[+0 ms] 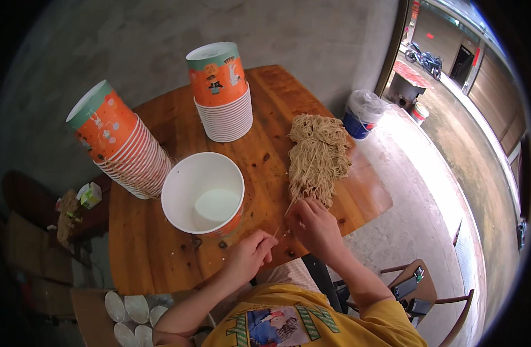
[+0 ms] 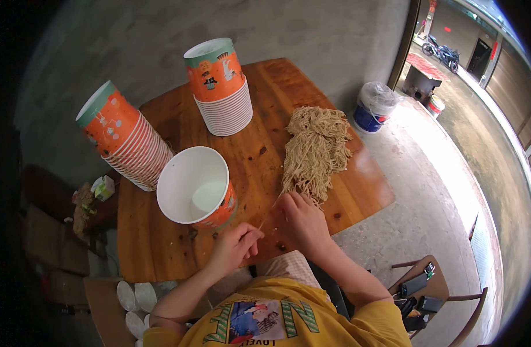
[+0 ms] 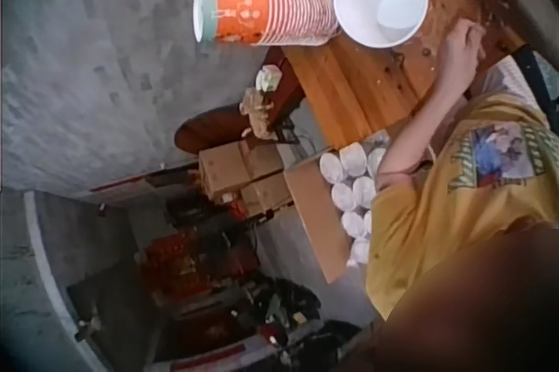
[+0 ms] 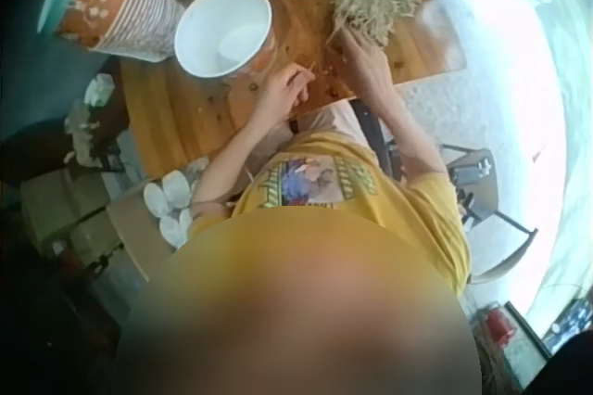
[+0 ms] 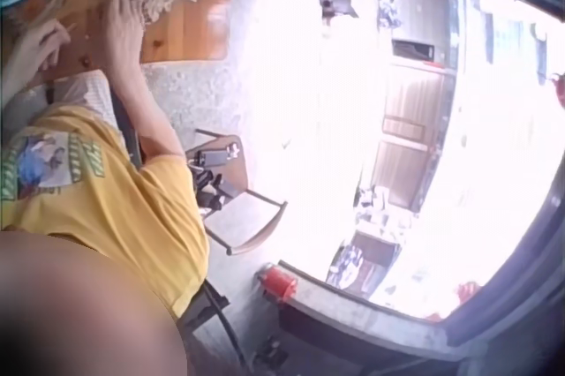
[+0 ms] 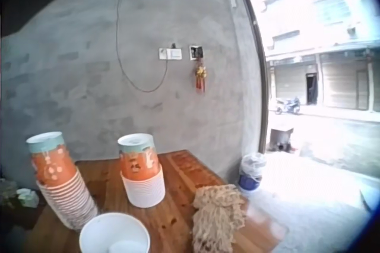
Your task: The recorder is tying thin pieces of string to the rims of paper cups for assembly or packaging.
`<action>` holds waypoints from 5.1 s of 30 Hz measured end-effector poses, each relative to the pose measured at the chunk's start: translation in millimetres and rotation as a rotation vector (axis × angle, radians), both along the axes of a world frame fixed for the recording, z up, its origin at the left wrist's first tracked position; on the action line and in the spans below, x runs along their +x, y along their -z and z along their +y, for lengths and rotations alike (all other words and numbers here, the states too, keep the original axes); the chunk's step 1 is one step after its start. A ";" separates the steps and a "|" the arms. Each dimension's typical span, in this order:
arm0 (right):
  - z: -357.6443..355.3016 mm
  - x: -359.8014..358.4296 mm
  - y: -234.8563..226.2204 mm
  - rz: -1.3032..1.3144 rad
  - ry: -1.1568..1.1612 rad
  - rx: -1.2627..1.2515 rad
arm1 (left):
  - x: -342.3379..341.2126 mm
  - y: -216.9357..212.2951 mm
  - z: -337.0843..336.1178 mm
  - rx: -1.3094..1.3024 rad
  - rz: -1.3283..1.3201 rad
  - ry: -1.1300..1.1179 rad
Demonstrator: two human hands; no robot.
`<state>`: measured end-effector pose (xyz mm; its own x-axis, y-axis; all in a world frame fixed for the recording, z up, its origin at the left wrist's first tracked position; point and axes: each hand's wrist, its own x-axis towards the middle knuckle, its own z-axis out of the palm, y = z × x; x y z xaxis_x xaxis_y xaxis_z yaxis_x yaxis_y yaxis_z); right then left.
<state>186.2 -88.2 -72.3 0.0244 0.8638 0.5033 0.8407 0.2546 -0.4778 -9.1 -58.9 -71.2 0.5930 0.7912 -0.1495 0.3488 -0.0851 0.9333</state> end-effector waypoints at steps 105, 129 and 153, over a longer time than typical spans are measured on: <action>56.7 -48.2 -40.2 0.994 -0.449 -0.375 | -45.6 -55.9 89.1 -0.488 -0.303 0.012; 60.7 -22.7 -43.1 0.795 -0.482 -0.249 | -31.3 -62.4 86.2 -0.403 -0.229 0.029; 36.9 -39.2 -24.0 0.532 -0.326 -0.121 | -31.9 -56.6 93.4 -0.567 -0.376 0.039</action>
